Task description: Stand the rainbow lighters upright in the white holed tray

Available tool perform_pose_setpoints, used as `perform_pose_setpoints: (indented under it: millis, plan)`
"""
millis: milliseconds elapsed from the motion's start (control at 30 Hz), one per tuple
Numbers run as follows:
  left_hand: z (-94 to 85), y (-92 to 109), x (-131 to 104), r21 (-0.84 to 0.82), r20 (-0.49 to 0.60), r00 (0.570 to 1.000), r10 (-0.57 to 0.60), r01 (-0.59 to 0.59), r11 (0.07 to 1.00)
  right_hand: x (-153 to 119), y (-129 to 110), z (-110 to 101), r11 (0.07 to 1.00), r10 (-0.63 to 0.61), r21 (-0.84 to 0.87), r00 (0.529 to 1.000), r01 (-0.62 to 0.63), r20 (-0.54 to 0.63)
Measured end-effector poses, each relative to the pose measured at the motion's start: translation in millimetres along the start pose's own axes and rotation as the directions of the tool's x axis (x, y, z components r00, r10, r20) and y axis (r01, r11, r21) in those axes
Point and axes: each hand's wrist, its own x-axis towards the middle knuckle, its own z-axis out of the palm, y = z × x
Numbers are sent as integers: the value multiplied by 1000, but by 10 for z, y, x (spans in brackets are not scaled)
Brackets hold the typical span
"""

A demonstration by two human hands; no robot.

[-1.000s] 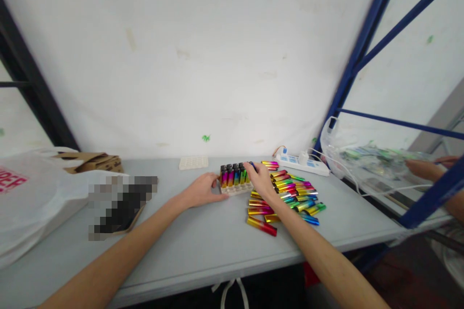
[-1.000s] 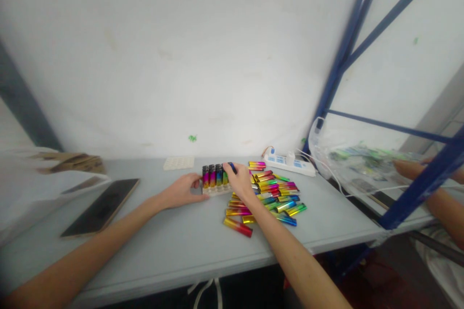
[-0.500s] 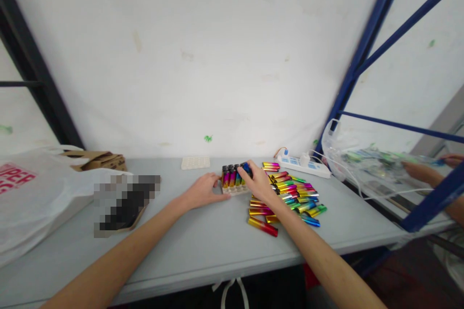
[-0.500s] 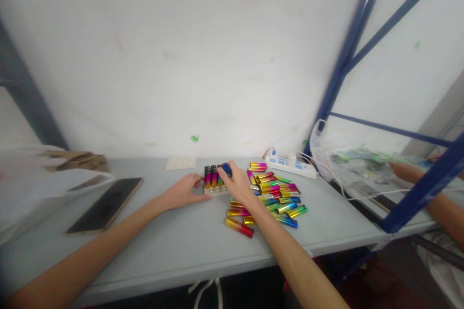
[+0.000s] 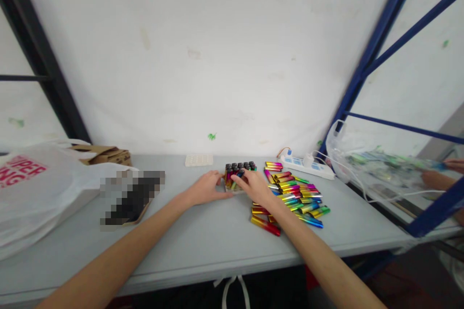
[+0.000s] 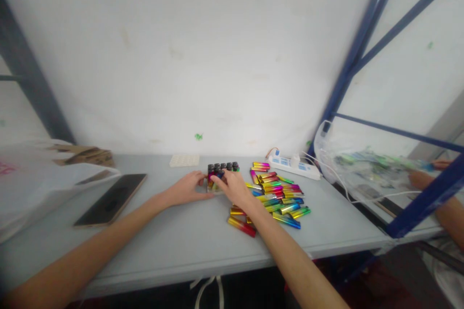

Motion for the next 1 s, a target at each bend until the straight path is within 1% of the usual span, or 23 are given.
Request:
perform_pose_setpoints:
  millis: [100, 167, 267, 333, 400, 467, 533, 567, 633, 700, 733, 767, 800, 833, 867, 933, 1000]
  plan:
    - [-1, 13, 0, 0, -2, 1000, -3, 3, 1000, -3, -13, 41, 1000, -21, 21, 999, 20, 44]
    - [1, 20, 1, 0, -14, 1000, 2, -2, 1000, -5, -23, 74, 1000, -15, -7, 997, 16, 71]
    - [4, 29, 3, -13, -16, 1000, 23, -24, 1000, -8, -67, 129, 990, 6, -142, 997, 5, 75]
    - [2, 35, 4, -14, -2, 999, 32, -32, 999, -12, -122, 159, 963, 29, -269, 998, -12, 60]
    - [-2, 38, 5, -1, 9, 999, 33, -33, 999, -18, -181, 169, 933, 54, -359, 998, -34, 45]
    - [-8, 36, 3, 15, 16, 999, 30, -30, 999, -23, -215, 143, 923, 60, -383, 997, -37, 47]
    - [-14, 28, 1, 28, 21, 1000, 13, -14, 1000, -22, -187, 62, 935, 55, -354, 998, -39, 35]
    - [-16, 23, 0, 31, 23, 1000, -1, 0, 1000, -16, -141, -1, 942, 56, -332, 998, -49, 12]
    - [-21, 13, 0, 32, 25, 999, -27, 26, 999, 11, 25, -170, 949, 76, -300, 995, -94, -72]
    - [-24, 7, 2, 22, 23, 999, -40, 40, 999, 61, 278, -372, 942, 110, -301, 983, -151, -148]
    - [-26, 6, 4, 15, 24, 999, -42, 42, 999, 94, 426, -472, 932, 139, -314, 978, -183, -156]
    - [-27, 6, 5, 8, 23, 999, -45, 45, 999, 129, 578, -562, 920, 168, -338, 979, -199, -120]
    - [-28, 8, 6, 2, 22, 999, -46, 46, 999, 165, 726, -638, 902, 194, -384, 980, -196, -46]
    - [-29, 10, 7, -2, 22, 999, -46, 46, 999, 199, 865, -693, 869, 238, -454, 971, -198, 31]
    - [-30, 13, 7, -2, 22, 999, -45, 45, 999, 230, 988, -728, 856, 259, -478, 964, -197, 67]
    - [-31, 16, 5, 7, 24, 999, -42, 41, 999, 277, 1177, -739, 843, 288, -505, 948, -185, 134]
    - [-29, 13, 3, 18, 30, 999, -41, 40, 999, 302, 1292, -700, 837, 309, -519, 932, -171, 191]
